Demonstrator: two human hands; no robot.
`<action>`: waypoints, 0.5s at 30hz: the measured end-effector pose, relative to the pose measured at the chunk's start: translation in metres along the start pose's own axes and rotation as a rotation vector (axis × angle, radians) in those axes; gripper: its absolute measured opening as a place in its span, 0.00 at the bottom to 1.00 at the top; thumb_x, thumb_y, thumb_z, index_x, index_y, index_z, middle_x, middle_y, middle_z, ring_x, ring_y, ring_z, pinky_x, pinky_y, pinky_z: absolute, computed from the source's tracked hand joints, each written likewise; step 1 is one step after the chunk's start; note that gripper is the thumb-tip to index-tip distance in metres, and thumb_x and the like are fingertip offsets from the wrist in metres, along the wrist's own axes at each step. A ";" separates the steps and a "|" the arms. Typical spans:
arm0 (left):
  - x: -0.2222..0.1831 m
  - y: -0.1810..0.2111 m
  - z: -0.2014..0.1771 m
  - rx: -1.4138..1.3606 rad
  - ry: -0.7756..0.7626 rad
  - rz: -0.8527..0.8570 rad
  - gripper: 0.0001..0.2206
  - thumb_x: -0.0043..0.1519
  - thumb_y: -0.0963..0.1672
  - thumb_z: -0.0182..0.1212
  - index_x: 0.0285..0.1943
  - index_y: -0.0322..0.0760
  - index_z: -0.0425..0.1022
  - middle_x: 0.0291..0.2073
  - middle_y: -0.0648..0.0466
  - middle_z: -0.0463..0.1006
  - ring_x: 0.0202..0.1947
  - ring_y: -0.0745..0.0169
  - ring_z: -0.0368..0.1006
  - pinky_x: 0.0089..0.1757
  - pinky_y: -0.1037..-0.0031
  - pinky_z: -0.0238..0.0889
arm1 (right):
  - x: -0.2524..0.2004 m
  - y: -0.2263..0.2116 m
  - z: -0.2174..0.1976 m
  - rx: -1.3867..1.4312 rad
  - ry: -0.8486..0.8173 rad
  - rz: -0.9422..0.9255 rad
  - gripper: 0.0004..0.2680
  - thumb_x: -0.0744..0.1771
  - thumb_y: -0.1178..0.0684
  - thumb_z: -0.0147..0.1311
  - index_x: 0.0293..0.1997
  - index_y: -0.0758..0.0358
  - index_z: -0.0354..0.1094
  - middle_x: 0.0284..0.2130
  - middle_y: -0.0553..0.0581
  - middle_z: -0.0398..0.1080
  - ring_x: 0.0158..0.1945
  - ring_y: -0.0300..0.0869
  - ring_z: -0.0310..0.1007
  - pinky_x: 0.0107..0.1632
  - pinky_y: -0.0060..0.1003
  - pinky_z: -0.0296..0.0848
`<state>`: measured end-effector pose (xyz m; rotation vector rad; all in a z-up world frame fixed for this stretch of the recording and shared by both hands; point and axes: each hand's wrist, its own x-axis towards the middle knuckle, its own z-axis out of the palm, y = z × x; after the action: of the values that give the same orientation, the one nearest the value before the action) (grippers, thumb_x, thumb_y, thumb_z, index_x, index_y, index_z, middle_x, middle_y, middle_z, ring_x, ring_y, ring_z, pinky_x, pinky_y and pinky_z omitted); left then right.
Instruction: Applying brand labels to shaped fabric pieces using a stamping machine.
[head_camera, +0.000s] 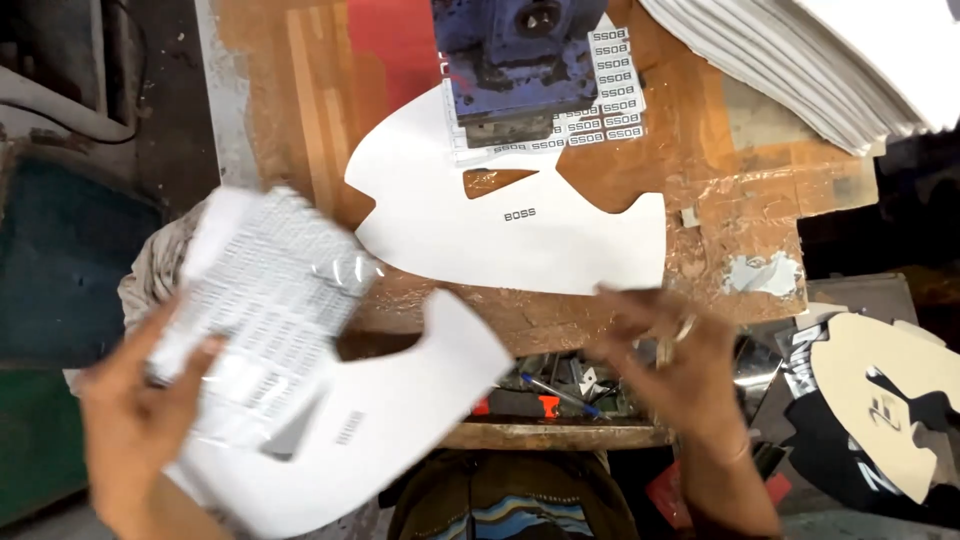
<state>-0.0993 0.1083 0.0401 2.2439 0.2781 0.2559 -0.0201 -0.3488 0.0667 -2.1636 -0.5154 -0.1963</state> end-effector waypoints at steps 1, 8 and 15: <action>-0.013 0.000 0.004 0.021 0.028 0.121 0.19 0.61 0.38 0.69 0.63 0.31 0.77 0.51 0.46 0.82 0.48 0.64 0.79 0.51 0.70 0.72 | 0.006 -0.035 0.007 0.025 -0.040 -0.138 0.24 0.59 0.49 0.68 0.61 0.58 0.67 0.38 0.56 0.78 0.36 0.40 0.80 0.40 0.36 0.81; 0.072 0.070 0.120 -0.146 -0.248 0.460 0.10 0.65 0.44 0.67 0.50 0.32 0.81 0.45 0.44 0.82 0.46 0.48 0.77 0.45 0.61 0.69 | 0.075 0.021 0.065 -0.138 -0.171 -0.054 0.23 0.57 0.58 0.65 0.58 0.63 0.70 0.46 0.58 0.75 0.49 0.53 0.74 0.52 0.45 0.75; 0.115 0.083 0.138 0.319 -0.824 0.076 0.43 0.72 0.63 0.26 0.34 0.22 0.77 0.30 0.39 0.73 0.37 0.47 0.71 0.54 0.55 0.61 | 0.029 0.018 0.087 -0.279 -0.215 -0.297 0.14 0.61 0.63 0.56 0.51 0.66 0.77 0.44 0.65 0.75 0.47 0.58 0.73 0.50 0.49 0.73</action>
<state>0.0581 -0.0115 0.0285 2.4601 -0.2252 -0.7141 0.0099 -0.2804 0.0099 -2.3845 -0.9854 -0.2082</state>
